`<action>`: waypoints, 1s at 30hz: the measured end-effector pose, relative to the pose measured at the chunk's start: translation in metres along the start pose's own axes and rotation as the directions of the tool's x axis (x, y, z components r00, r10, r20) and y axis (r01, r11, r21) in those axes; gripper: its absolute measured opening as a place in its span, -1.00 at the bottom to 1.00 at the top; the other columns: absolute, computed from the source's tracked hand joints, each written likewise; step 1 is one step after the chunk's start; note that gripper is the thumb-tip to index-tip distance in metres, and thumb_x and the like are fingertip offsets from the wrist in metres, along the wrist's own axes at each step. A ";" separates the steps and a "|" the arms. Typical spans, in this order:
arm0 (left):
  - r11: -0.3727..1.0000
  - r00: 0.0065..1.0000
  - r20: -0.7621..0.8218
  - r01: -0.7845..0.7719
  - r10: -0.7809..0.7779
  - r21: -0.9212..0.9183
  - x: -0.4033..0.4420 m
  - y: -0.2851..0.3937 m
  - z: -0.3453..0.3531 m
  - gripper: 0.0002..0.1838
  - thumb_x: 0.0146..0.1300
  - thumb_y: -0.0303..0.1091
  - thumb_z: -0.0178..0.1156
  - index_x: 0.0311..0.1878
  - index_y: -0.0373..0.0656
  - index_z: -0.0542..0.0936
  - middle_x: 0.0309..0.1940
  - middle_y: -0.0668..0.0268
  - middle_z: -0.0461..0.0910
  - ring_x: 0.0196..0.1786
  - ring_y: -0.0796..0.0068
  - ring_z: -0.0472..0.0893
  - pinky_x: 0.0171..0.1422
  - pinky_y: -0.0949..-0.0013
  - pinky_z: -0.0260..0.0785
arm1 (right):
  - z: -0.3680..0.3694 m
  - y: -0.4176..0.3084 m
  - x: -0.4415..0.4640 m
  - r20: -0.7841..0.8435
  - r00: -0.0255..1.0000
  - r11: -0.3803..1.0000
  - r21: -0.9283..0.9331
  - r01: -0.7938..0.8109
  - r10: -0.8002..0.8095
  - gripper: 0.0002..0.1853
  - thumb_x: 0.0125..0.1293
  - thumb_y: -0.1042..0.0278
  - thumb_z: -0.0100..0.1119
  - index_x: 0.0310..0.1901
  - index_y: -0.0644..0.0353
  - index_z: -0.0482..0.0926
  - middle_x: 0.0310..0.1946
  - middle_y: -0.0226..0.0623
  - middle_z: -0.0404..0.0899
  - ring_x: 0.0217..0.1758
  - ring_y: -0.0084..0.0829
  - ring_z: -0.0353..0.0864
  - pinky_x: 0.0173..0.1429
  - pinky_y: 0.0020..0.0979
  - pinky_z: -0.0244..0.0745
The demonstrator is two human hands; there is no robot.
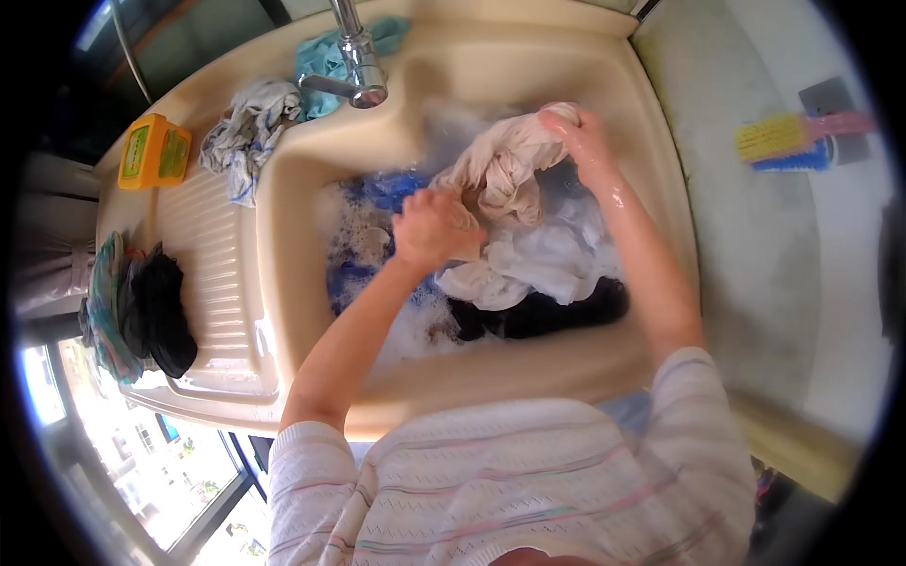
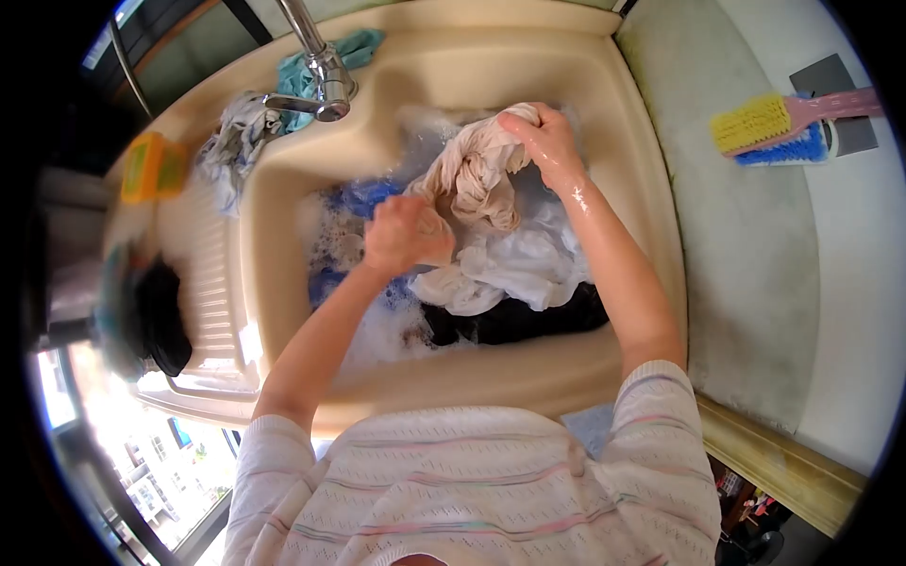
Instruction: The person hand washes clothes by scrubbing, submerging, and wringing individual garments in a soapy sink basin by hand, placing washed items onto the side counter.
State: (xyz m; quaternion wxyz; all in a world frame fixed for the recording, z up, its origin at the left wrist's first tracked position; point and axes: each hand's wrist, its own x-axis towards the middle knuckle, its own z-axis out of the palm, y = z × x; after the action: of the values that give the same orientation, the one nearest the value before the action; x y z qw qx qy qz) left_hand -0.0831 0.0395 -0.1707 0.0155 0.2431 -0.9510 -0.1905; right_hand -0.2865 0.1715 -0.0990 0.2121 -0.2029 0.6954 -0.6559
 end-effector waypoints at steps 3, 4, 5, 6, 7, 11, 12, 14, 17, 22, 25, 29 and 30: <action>0.992 0.993 -0.029 -0.118 0.117 -0.045 -0.012 -0.010 0.021 -0.69 -0.12 -0.25 0.20 -0.20 0.05 0.59 -0.08 0.28 0.47 -0.05 0.12 0.47 -0.07 0.19 0.38 | -0.006 -0.037 -0.009 -0.011 0.998 0.998 0.026 0.055 -0.054 -0.80 0.05 0.36 0.27 -0.32 0.28 0.56 -0.39 -0.38 0.55 -0.33 -0.59 0.49 -0.24 -0.55 0.39; 0.979 0.994 -0.057 -0.100 0.091 -0.178 -0.007 -0.026 0.022 -0.74 -0.11 -0.31 0.19 -0.25 0.01 0.60 -0.18 0.27 0.51 -0.13 0.18 0.50 -0.10 0.24 0.39 | -0.012 -0.047 -0.012 -0.021 0.997 0.997 0.030 0.068 -0.068 -0.80 0.04 0.37 0.27 -0.31 0.28 0.56 -0.38 -0.38 0.55 -0.32 -0.58 0.50 -0.23 -0.55 0.39; 0.948 0.995 -0.082 -0.085 0.062 -0.307 -0.003 -0.040 0.020 -0.78 -0.10 -0.38 0.18 -0.29 -0.02 0.61 -0.28 0.25 0.55 -0.22 0.25 0.54 -0.13 0.29 0.40 | -0.022 -0.054 -0.015 -0.033 0.994 0.995 0.014 0.102 -0.102 -0.79 0.04 0.40 0.26 -0.27 0.27 0.57 -0.35 -0.37 0.56 -0.30 -0.58 0.50 -0.19 -0.57 0.37; 0.842 0.998 0.017 0.055 -0.054 -0.536 -0.001 -0.051 0.007 -0.79 -0.08 -0.40 0.17 -0.29 -0.09 0.60 -0.36 0.26 0.55 -0.28 0.30 0.54 -0.14 0.33 0.39 | -0.030 -0.058 -0.017 -0.042 0.991 0.991 0.039 0.131 -0.129 -0.79 0.05 0.41 0.25 -0.25 0.27 0.57 -0.34 -0.37 0.56 -0.28 -0.59 0.50 -0.18 -0.57 0.37; 0.669 0.980 0.141 0.198 -0.139 -0.716 -0.002 -0.058 -0.012 -0.80 -0.05 -0.43 0.15 -0.28 -0.15 0.59 -0.45 0.27 0.56 -0.34 0.36 0.54 -0.15 0.38 0.38 | -0.038 -0.063 -0.021 -0.051 0.986 0.985 0.064 0.159 -0.156 -0.79 0.06 0.42 0.24 -0.24 0.27 0.57 -0.33 -0.36 0.56 -0.27 -0.59 0.49 -0.17 -0.58 0.37; -0.321 0.975 0.134 0.071 -0.178 -0.944 -0.008 -0.086 -0.063 -0.90 0.17 -0.48 0.00 -0.29 -0.24 0.48 -0.36 0.30 0.52 -0.23 0.45 0.51 -0.08 0.40 0.36 | -0.083 -0.054 -0.042 -0.089 0.979 0.982 0.025 0.186 -0.184 -0.78 0.08 0.45 0.21 -0.20 0.24 0.57 -0.29 -0.38 0.56 -0.22 -0.60 0.48 -0.13 -0.58 0.36; -0.399 0.969 0.127 0.032 -0.213 -0.916 -0.010 -0.092 -0.070 -0.88 0.20 -0.47 -0.05 -0.29 -0.23 0.48 -0.33 0.29 0.52 -0.20 0.46 0.50 -0.05 0.38 0.35 | -0.092 -0.046 -0.055 -0.024 0.994 0.992 -0.069 0.109 -0.111 -0.76 0.06 0.44 0.21 -0.18 0.23 0.57 -0.27 -0.39 0.55 -0.21 -0.63 0.47 -0.13 -0.59 0.35; -0.419 0.920 0.192 0.033 -0.343 -0.907 -0.011 -0.103 -0.065 -0.88 0.22 -0.46 -0.05 -0.30 -0.21 0.49 -0.34 0.30 0.53 -0.22 0.46 0.51 -0.05 0.37 0.36 | -0.114 -0.016 -0.083 0.214 0.976 0.926 -0.377 0.034 0.051 -0.74 0.04 0.42 0.20 -0.18 0.21 0.57 -0.28 -0.41 0.56 -0.23 -0.66 0.47 -0.14 -0.58 0.36; -0.295 0.909 0.239 0.138 -0.341 -0.945 -0.016 -0.105 -0.052 -0.89 0.21 -0.43 -0.04 -0.32 -0.19 0.48 -0.35 0.31 0.52 -0.25 0.47 0.50 -0.07 0.38 0.36 | -0.113 -0.005 -0.097 0.529 0.700 0.623 -0.767 0.153 0.480 -0.78 0.02 0.38 0.18 -0.24 0.18 0.59 -0.37 -0.40 0.58 -0.31 -0.65 0.48 -0.18 -0.53 0.39; -0.265 0.921 0.372 0.332 -0.117 -0.905 -0.018 -0.090 -0.055 -0.83 0.19 -0.28 0.05 -0.32 -0.20 0.47 -0.40 0.32 0.51 -0.29 0.46 0.50 -0.12 0.40 0.36 | -0.057 0.035 -0.062 0.353 0.921 0.804 -0.589 0.081 0.166 -0.78 0.03 0.26 0.18 -0.28 0.12 0.61 -0.41 -0.30 0.61 -0.35 -0.43 0.57 -0.23 -0.43 0.42; -0.147 0.886 0.415 0.392 -0.206 -0.908 -0.023 -0.078 -0.068 -0.81 0.11 -0.26 0.19 -0.38 -0.19 0.48 -0.48 0.33 0.51 -0.41 0.50 0.49 -0.28 0.43 0.36 | -0.016 0.074 -0.031 0.327 0.945 0.683 -0.688 0.244 -0.009 -0.73 0.02 0.18 0.17 -0.25 0.12 0.59 -0.40 -0.22 0.60 -0.34 -0.31 0.57 -0.22 -0.40 0.43; -0.010 0.923 0.343 0.346 -0.174 -0.938 -0.027 -0.080 -0.072 -0.78 0.03 -0.27 0.31 -0.44 -0.17 0.49 -0.59 0.37 0.48 -0.51 0.56 0.47 -0.45 0.44 0.33 | 0.000 0.098 -0.019 0.370 0.920 0.500 -0.825 0.263 0.127 -0.70 -0.01 0.12 0.19 -0.28 0.11 0.59 -0.39 -0.21 0.59 -0.35 -0.30 0.56 -0.23 -0.39 0.43; -0.017 0.946 0.283 0.284 -0.158 -0.959 -0.026 -0.082 -0.074 -0.80 0.02 -0.29 0.31 -0.46 -0.17 0.50 -0.59 0.38 0.48 -0.51 0.57 0.46 -0.44 0.44 0.33 | 0.000 0.098 -0.013 0.380 0.911 0.468 -0.842 0.268 0.162 -0.69 -0.02 0.10 0.20 -0.29 0.11 0.59 -0.39 -0.22 0.59 -0.36 -0.31 0.56 -0.23 -0.40 0.43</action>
State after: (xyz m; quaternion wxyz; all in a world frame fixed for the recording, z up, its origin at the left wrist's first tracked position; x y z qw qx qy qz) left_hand -0.0132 -0.0411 -0.1307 0.1066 0.3008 -0.4953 -0.8080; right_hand -0.2760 0.1849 -0.1967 0.1962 -0.4370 0.8646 -0.1516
